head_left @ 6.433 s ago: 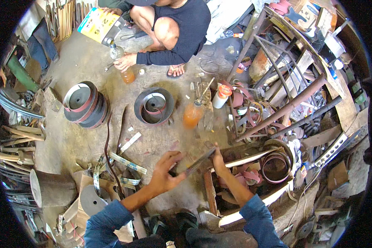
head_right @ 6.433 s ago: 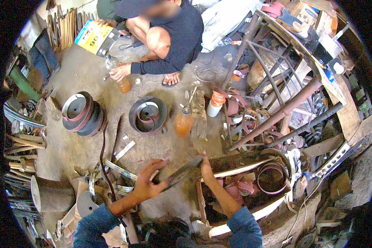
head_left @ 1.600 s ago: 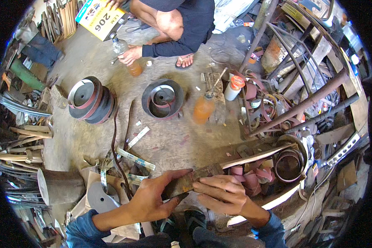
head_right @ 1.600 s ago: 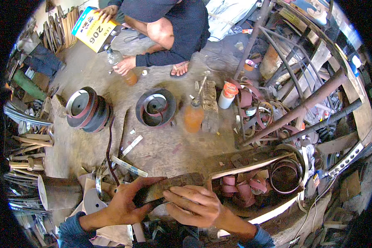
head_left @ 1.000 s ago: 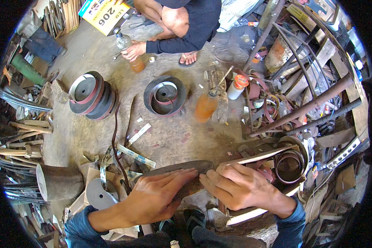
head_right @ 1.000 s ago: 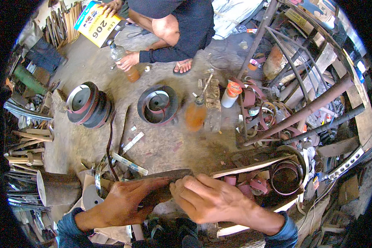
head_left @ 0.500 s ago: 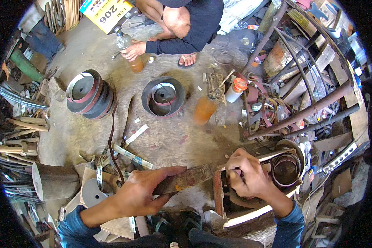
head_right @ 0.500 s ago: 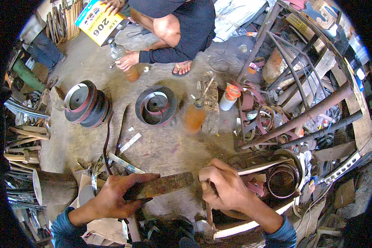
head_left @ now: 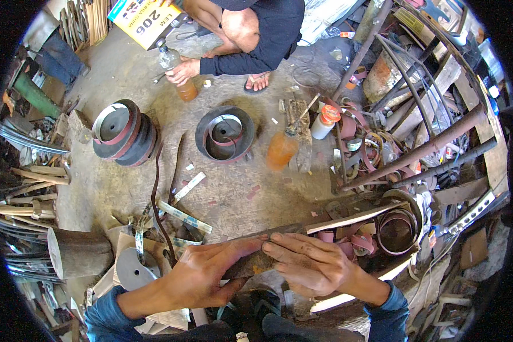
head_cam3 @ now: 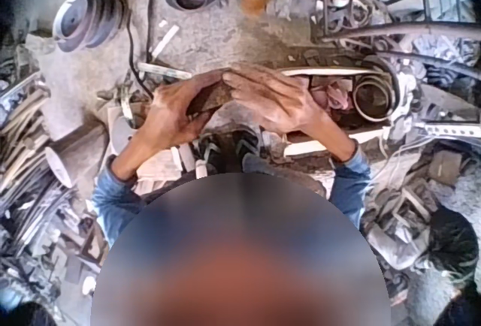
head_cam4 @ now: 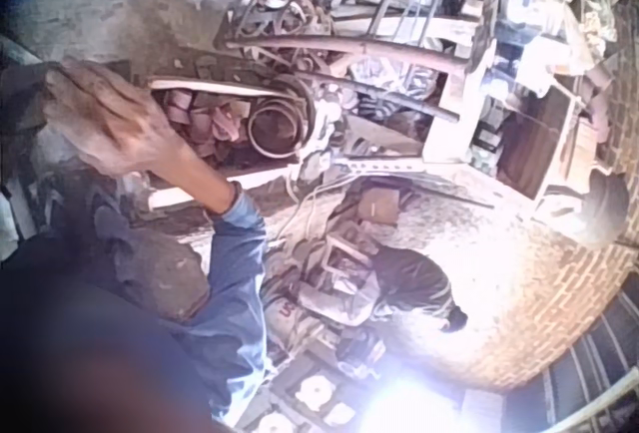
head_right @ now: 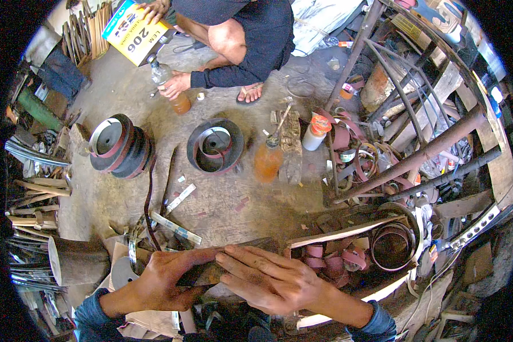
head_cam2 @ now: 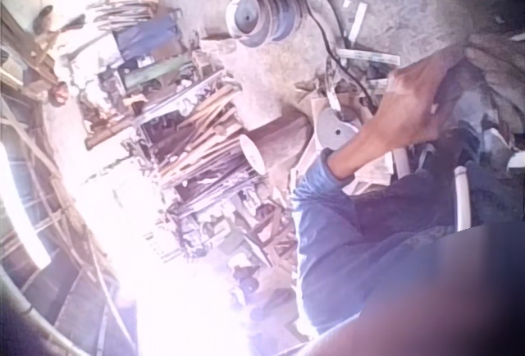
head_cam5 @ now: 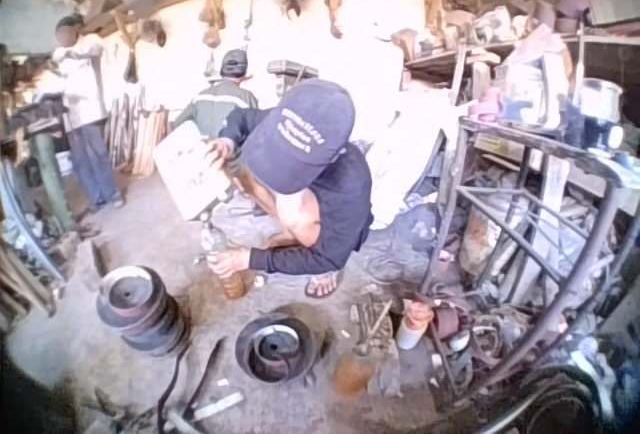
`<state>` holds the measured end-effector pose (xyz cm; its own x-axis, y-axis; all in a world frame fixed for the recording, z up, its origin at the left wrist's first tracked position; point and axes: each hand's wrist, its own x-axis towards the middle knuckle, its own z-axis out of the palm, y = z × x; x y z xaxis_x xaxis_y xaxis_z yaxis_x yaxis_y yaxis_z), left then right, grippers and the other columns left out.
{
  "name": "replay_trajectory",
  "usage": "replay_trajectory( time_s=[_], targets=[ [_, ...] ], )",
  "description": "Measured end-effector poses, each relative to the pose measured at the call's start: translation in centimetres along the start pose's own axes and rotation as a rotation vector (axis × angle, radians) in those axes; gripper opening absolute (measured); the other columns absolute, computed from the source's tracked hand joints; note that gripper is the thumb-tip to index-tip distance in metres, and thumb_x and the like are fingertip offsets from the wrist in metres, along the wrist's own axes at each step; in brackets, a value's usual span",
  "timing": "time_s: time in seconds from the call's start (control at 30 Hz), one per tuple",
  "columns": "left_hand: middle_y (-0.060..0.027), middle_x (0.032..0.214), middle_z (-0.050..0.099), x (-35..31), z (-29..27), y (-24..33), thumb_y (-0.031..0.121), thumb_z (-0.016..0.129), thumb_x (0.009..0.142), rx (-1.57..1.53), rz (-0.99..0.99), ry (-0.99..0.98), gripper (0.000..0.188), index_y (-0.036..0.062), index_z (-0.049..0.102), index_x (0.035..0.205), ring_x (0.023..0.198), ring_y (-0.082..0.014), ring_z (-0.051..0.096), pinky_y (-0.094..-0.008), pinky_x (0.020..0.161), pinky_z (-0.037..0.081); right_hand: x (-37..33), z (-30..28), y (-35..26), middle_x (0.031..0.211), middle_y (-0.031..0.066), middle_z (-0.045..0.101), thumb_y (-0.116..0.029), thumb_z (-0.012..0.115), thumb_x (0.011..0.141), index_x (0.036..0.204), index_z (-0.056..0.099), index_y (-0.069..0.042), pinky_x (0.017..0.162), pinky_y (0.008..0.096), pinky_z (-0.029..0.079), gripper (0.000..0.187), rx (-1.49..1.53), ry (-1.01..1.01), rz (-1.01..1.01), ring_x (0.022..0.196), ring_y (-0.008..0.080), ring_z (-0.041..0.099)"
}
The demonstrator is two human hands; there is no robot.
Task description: The person pours a liquid from a yellow box into a plastic bottle, then uses a small brush to apply the liquid to a sanding belt. They also handle a roll of tape and a wooden stick, preparing materials for a sanding task.
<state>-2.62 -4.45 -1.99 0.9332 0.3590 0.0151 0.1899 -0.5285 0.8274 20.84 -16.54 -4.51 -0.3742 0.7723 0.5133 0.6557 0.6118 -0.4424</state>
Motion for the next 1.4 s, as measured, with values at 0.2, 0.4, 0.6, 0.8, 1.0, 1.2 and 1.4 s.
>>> replay_trajectory(
  time_s=[0.2, 0.4, 0.6, 0.8, 1.0, 1.2, 1.4],
  targets=[
    [-0.0206, 0.118, 0.068, 0.5, 0.6, 0.4, 0.001, 0.073, 0.073, -0.061, 0.104, 0.096, 0.065, -0.0001, 0.054, 0.135, 0.1, -0.0338, 0.071, -0.0386, 0.084, 0.058, -0.3, -0.3, -1.0, 0.117, 0.0267, 0.068, -0.007, 0.069, 0.084, 0.109, 0.064, 0.002, 0.095, 0.0465, 0.057, 0.027, -0.103, 0.033, -0.055, 0.113, 0.0398, 0.066],
    [-0.0207, 0.12, 0.068, 0.3, 1.1, 0.0, 0.0, 0.072, 0.072, -0.06, 0.056, 0.033, 0.065, -0.0006, 0.055, 0.134, 0.099, -0.0336, 0.071, -0.0389, 0.085, 0.058, -1.8, -0.2, -0.7, 0.104, 0.022, 0.071, -0.014, 0.081, 0.078, 0.101, 0.068, 0.0, 0.087, 0.0452, 0.061, 0.03, -0.168, 0.079, -0.114, 0.102, 0.0376, 0.07],
    [-0.0205, 0.126, 0.064, 0.1, 1.2, -0.3, 0.006, 0.071, 0.072, -0.027, 0.039, -0.027, 0.071, 0.0024, 0.048, 0.139, 0.105, -0.0368, 0.068, -0.0411, 0.089, 0.057, -1.3, -0.8, 0.7, 0.095, 0.0065, 0.065, -0.01, 0.087, 0.067, 0.103, 0.074, -0.007, 0.077, 0.0367, 0.058, 0.039, -0.071, 0.189, 0.079, 0.092, 0.0259, 0.066],
    [-0.0213, 0.123, 0.064, 0.3, 1.2, 0.1, 0.006, 0.071, 0.074, -0.007, -0.061, -0.152, 0.071, 0.0038, 0.046, 0.14, 0.104, -0.0378, 0.067, -0.0421, 0.086, 0.057, -0.5, -2.8, 1.6, 0.108, 0.005, 0.064, -0.013, 0.076, 0.07, 0.113, 0.071, -0.006, 0.081, 0.0354, 0.054, 0.044, -0.022, -0.114, 0.03, 0.101, 0.0234, 0.061],
    [-0.0201, 0.115, 0.067, 0.8, 1.3, 0.1, 0.006, 0.069, 0.074, -0.005, -0.003, -0.095, 0.069, 0.004, 0.047, 0.139, 0.098, -0.038, 0.068, -0.0427, 0.082, 0.057, 0.5, -3.2, 1.5, 0.109, 0.0064, 0.064, -0.017, 0.065, 0.073, 0.108, 0.07, -0.001, 0.079, 0.0333, 0.053, 0.038, -0.103, -0.219, -0.066, 0.099, 0.0203, 0.06],
    [-0.0194, 0.104, 0.069, 1.0, 0.3, -0.6, 0.007, 0.068, 0.071, -0.129, -0.058, -0.23, 0.069, 0.0064, 0.05, 0.137, 0.088, -0.039, 0.068, -0.0455, 0.076, 0.055, 1.4, -3.4, 1.9, 0.1, 0.0071, 0.064, -0.021, 0.061, 0.066, 0.095, 0.069, 0.001, 0.078, 0.0274, 0.053, 0.037, -0.35, -0.295, -0.467, 0.097, 0.0202, 0.06],
    [-0.0187, 0.1, 0.069, 0.6, 0.6, -1.1, 0.008, 0.066, 0.068, -0.138, -0.07, -0.191, 0.07, 0.0064, 0.051, 0.137, 0.085, -0.0398, 0.067, -0.0462, 0.074, 0.056, 1.1, -2.3, 2.0, 0.098, 0.0044, 0.064, -0.024, 0.06, 0.073, 0.097, 0.068, -0.005, 0.082, 0.0297, 0.055, 0.032, -0.372, -0.28, -0.395, 0.099, 0.02, 0.061]
  ],
)
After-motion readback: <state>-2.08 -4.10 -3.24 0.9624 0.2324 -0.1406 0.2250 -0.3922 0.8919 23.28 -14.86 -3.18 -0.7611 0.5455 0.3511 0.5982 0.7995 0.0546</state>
